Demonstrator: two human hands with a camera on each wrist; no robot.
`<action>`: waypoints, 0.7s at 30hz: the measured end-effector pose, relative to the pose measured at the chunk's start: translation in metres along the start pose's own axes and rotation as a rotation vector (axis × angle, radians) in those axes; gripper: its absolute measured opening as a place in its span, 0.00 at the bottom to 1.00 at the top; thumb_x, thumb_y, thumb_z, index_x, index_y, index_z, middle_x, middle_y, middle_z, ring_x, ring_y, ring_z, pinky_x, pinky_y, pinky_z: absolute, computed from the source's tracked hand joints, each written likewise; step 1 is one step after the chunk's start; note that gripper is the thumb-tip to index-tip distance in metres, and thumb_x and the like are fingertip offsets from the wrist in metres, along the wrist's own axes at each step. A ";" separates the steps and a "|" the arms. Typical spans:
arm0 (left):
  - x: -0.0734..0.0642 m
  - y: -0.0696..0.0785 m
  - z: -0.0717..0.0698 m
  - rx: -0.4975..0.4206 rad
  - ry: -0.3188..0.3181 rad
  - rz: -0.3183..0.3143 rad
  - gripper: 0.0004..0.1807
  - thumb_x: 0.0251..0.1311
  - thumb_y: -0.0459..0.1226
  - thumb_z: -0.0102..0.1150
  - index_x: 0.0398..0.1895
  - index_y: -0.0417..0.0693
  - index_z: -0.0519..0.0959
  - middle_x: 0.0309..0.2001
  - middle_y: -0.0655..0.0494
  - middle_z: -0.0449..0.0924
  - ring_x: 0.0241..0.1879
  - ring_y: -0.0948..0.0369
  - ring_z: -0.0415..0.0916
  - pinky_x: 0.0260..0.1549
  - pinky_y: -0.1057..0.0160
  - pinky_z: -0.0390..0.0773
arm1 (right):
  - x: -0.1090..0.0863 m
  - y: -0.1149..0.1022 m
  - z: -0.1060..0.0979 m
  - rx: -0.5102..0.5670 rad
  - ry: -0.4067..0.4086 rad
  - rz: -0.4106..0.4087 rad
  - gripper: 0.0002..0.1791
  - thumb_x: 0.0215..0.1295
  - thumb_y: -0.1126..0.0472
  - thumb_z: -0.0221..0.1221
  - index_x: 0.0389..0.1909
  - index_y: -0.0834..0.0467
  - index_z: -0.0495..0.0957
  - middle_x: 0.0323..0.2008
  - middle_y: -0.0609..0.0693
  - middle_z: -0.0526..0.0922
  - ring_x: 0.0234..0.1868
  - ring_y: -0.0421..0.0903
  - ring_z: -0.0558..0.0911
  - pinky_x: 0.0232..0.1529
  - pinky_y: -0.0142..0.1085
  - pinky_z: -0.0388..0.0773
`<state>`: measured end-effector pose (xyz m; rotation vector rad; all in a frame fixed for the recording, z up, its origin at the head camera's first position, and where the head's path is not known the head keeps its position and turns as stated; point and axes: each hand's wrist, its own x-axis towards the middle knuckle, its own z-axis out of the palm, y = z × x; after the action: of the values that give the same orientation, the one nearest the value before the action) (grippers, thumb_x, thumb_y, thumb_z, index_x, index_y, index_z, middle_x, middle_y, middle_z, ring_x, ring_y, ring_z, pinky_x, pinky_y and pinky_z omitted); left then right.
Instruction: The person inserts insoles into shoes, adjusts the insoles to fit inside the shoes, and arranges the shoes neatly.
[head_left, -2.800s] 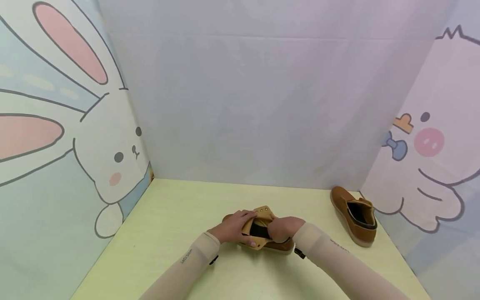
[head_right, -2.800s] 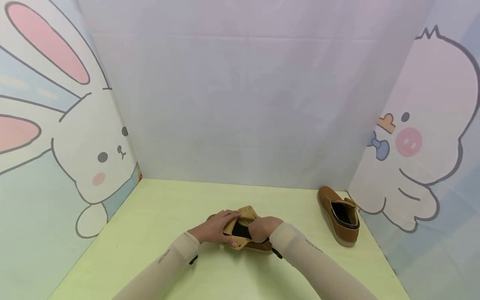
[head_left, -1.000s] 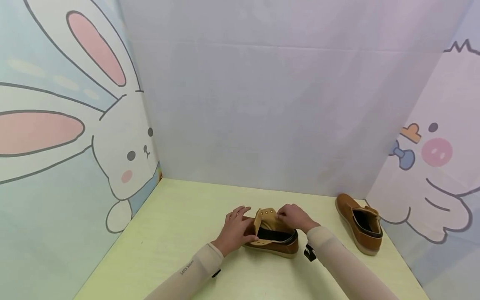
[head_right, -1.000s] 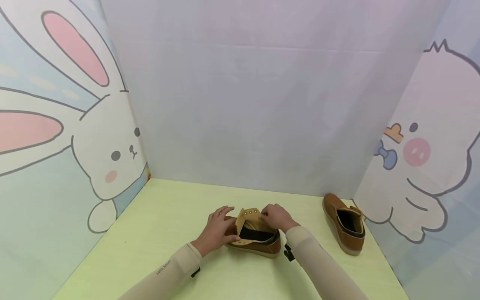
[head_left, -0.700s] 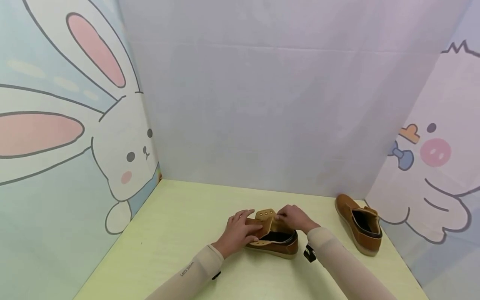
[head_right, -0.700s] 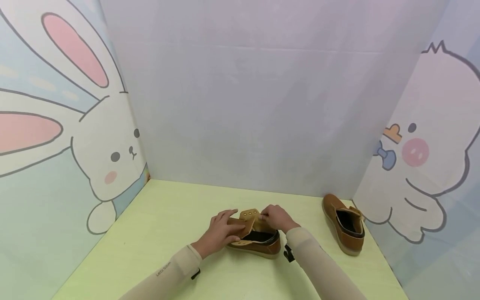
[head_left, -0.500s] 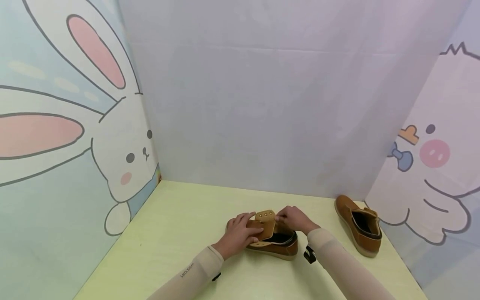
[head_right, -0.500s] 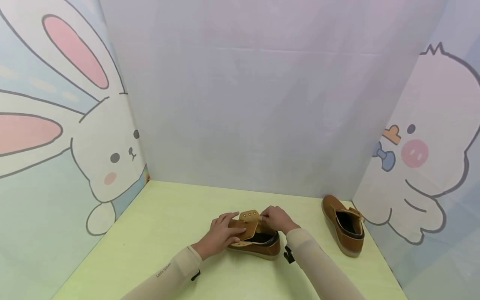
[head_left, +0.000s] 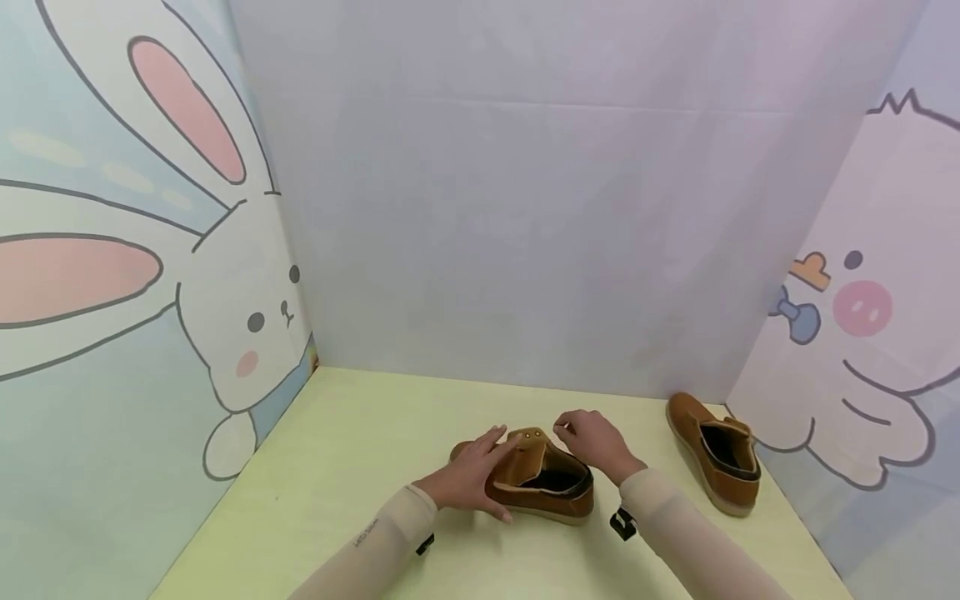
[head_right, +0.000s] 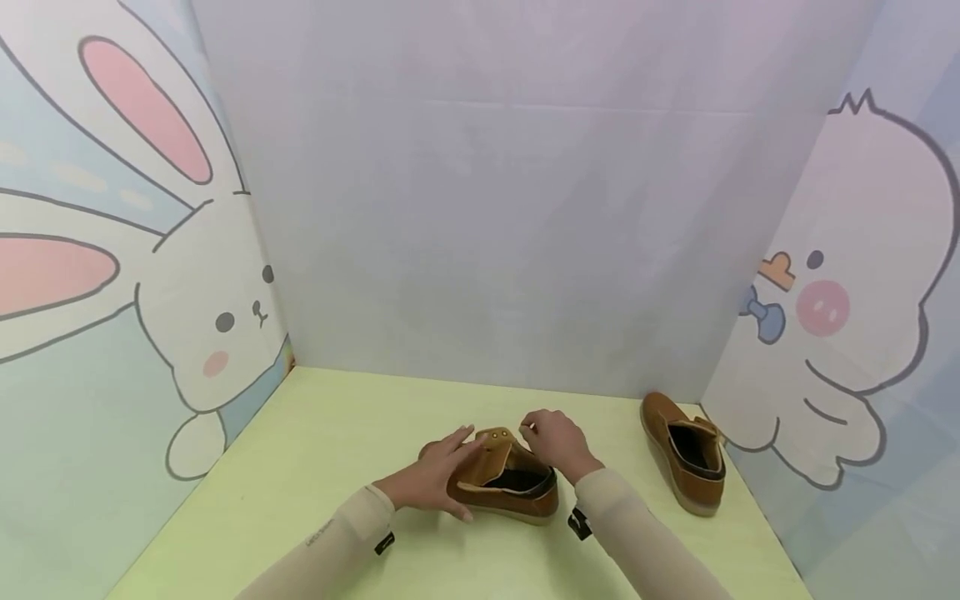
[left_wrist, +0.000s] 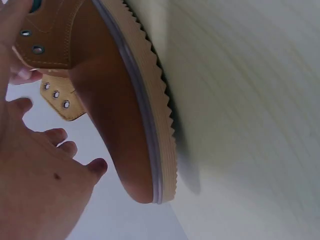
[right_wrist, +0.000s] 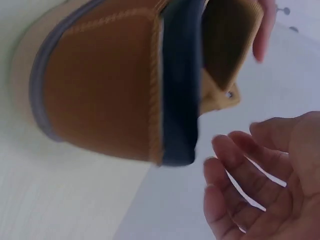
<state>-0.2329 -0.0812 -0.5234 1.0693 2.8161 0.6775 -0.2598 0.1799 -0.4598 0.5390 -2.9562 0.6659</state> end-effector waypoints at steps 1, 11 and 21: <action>0.002 0.000 0.000 -0.013 -0.005 -0.005 0.70 0.43 0.63 0.77 0.84 0.65 0.41 0.82 0.51 0.38 0.79 0.49 0.41 0.69 0.38 0.59 | -0.003 -0.004 -0.001 0.000 0.017 0.026 0.07 0.71 0.59 0.62 0.41 0.56 0.88 0.28 0.44 0.84 0.25 0.39 0.79 0.28 0.41 0.79; 0.023 -0.008 0.002 -0.175 -0.020 -0.037 0.71 0.46 0.63 0.76 0.84 0.53 0.38 0.74 0.52 0.59 0.63 0.60 0.69 0.57 0.59 0.75 | -0.022 -0.030 0.017 0.051 -0.111 0.000 0.13 0.69 0.51 0.65 0.42 0.56 0.78 0.21 0.41 0.77 0.19 0.39 0.73 0.21 0.36 0.70; 0.031 -0.015 0.006 -0.242 -0.012 -0.046 0.48 0.45 0.62 0.77 0.68 0.60 0.65 0.56 0.65 0.73 0.48 0.67 0.74 0.44 0.64 0.77 | -0.026 -0.027 0.020 0.121 -0.093 -0.084 0.05 0.63 0.66 0.68 0.37 0.57 0.81 0.28 0.44 0.80 0.27 0.40 0.76 0.29 0.38 0.76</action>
<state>-0.2652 -0.0690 -0.5316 0.9599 2.6519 0.9730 -0.2258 0.1571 -0.4706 0.7187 -2.9720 0.8363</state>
